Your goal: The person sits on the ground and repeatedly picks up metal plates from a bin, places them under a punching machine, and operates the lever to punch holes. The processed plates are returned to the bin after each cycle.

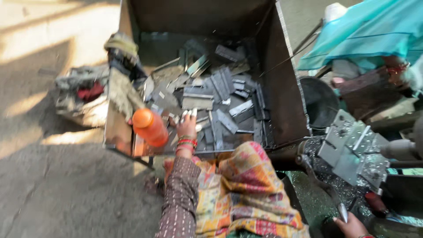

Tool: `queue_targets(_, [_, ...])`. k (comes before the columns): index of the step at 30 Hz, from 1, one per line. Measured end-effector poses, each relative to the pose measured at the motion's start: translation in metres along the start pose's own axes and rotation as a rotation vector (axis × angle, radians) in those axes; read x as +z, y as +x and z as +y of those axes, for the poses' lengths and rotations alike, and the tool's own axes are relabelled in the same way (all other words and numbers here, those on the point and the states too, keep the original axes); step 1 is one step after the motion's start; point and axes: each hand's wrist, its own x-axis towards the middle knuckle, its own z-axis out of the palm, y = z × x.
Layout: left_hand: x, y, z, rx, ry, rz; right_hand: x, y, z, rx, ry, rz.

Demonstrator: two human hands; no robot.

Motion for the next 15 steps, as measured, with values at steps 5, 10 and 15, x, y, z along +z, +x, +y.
queue_targets(5, [0.004, 0.026, 0.001, -0.028, 0.143, -0.15, 0.013, 0.005, 0.01, 0.03, 0.051, 0.004])
queue_targets(10, [-0.003, 0.035, -0.001, 0.033, 0.183, -0.201, 0.029, -0.011, 0.003, 0.079, 0.095, 0.012])
queue_targets(15, [-0.009, -0.016, 0.011, 0.15, 0.158, -0.001, 0.023, 0.001, -0.004, 0.096, 0.113, 0.011])
